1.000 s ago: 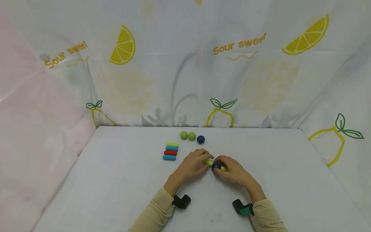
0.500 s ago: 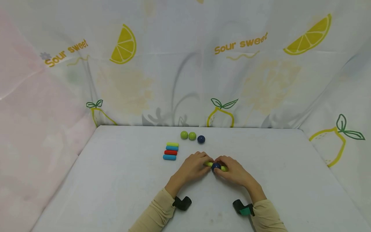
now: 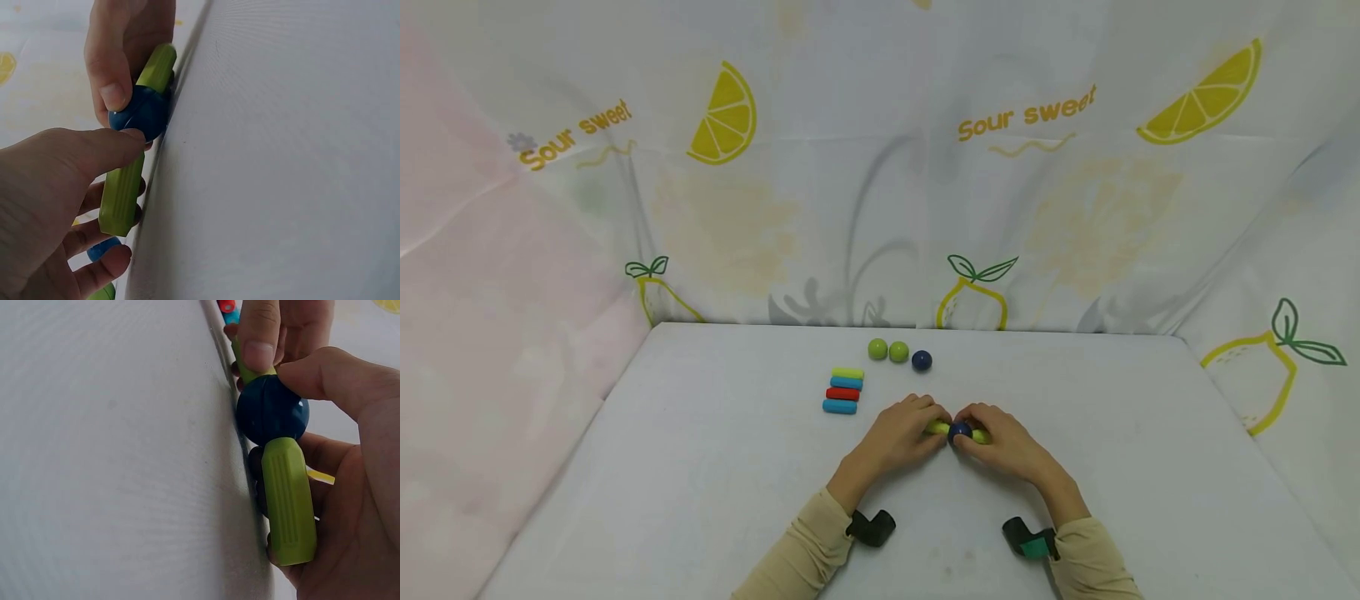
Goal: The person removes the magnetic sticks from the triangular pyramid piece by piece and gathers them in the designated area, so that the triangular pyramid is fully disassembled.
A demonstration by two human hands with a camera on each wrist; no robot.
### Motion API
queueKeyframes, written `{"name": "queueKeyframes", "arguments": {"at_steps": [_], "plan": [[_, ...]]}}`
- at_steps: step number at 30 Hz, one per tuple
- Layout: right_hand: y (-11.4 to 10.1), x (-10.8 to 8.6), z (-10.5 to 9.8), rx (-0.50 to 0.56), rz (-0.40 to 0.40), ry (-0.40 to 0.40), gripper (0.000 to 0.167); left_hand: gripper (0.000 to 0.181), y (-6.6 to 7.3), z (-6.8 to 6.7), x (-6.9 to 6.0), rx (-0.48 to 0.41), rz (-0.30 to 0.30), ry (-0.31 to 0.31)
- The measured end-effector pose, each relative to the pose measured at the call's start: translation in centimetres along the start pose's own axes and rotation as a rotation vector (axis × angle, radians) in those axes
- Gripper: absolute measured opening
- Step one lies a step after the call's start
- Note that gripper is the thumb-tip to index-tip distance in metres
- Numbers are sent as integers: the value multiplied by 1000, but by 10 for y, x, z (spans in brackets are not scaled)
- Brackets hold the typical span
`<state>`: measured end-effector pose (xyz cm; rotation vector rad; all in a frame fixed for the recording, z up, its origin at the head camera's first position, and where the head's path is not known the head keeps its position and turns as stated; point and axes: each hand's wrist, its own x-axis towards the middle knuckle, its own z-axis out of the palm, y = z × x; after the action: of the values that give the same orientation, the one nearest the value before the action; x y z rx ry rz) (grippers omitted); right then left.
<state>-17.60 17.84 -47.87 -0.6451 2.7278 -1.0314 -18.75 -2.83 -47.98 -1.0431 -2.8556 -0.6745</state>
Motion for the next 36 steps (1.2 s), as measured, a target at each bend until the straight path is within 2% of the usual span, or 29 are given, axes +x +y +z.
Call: {"name": "queueKeyframes", "arguments": {"at_steps": [6,11,18,36], "plan": [[0,-1,0,2,-9,6,24,17,0,1,-1,-13,-3,18],[0,-1,0,3,-6,9,25,18,1,1,-1,-19,-35,-1],[0,0,0,5,-6,10,26,16,3,-1,-2,-17,-50,-3],[0,-1,-1,6,-13,2,27,17,2,0,-3,-24,-57,-9]]}}
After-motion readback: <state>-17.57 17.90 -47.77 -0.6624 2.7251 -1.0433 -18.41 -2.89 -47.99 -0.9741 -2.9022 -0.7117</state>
